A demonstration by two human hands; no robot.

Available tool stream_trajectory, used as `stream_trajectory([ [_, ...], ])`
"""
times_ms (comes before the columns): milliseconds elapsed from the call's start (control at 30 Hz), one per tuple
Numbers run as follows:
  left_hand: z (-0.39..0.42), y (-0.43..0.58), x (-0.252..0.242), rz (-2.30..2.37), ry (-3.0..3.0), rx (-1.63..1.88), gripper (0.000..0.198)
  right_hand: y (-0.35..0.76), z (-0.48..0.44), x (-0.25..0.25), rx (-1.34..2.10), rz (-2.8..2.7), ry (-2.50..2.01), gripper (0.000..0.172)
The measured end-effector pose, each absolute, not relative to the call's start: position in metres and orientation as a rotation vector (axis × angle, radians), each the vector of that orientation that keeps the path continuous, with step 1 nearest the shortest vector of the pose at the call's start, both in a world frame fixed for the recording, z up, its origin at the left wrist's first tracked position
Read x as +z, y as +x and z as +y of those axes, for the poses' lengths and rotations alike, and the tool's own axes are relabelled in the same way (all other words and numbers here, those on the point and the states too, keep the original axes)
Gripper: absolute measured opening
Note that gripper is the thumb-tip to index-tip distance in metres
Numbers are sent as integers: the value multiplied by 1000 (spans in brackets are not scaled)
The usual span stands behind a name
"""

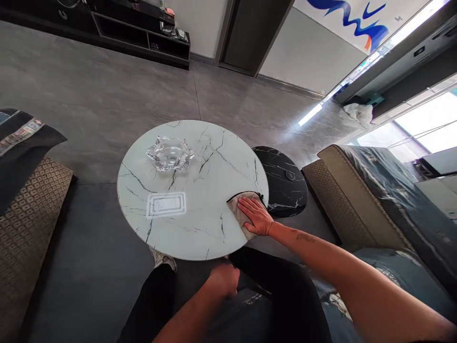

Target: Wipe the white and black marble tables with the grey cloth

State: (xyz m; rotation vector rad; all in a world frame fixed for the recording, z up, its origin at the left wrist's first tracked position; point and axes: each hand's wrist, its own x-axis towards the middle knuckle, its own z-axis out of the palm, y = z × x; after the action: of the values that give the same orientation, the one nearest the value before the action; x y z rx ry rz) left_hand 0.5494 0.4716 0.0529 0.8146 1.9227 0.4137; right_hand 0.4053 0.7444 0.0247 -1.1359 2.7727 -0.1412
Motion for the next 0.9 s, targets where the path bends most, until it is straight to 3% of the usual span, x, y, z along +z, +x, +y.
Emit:
stream_trajectory([
  [367, 491, 547, 46, 1861, 793, 362, 55, 292, 620, 39, -202, 2712, -1188, 90],
  [667, 498, 561, 31, 1839, 713, 469, 68, 153, 543, 41, -217, 2791, -1115, 85],
  [800, 498, 563, 26, 1790, 600, 514, 49, 83, 522, 37, -217, 2837, -1086, 85],
  [900, 498, 557, 21, 1760, 503, 548, 49, 28, 507, 32, -221, 2866, -1028, 87],
])
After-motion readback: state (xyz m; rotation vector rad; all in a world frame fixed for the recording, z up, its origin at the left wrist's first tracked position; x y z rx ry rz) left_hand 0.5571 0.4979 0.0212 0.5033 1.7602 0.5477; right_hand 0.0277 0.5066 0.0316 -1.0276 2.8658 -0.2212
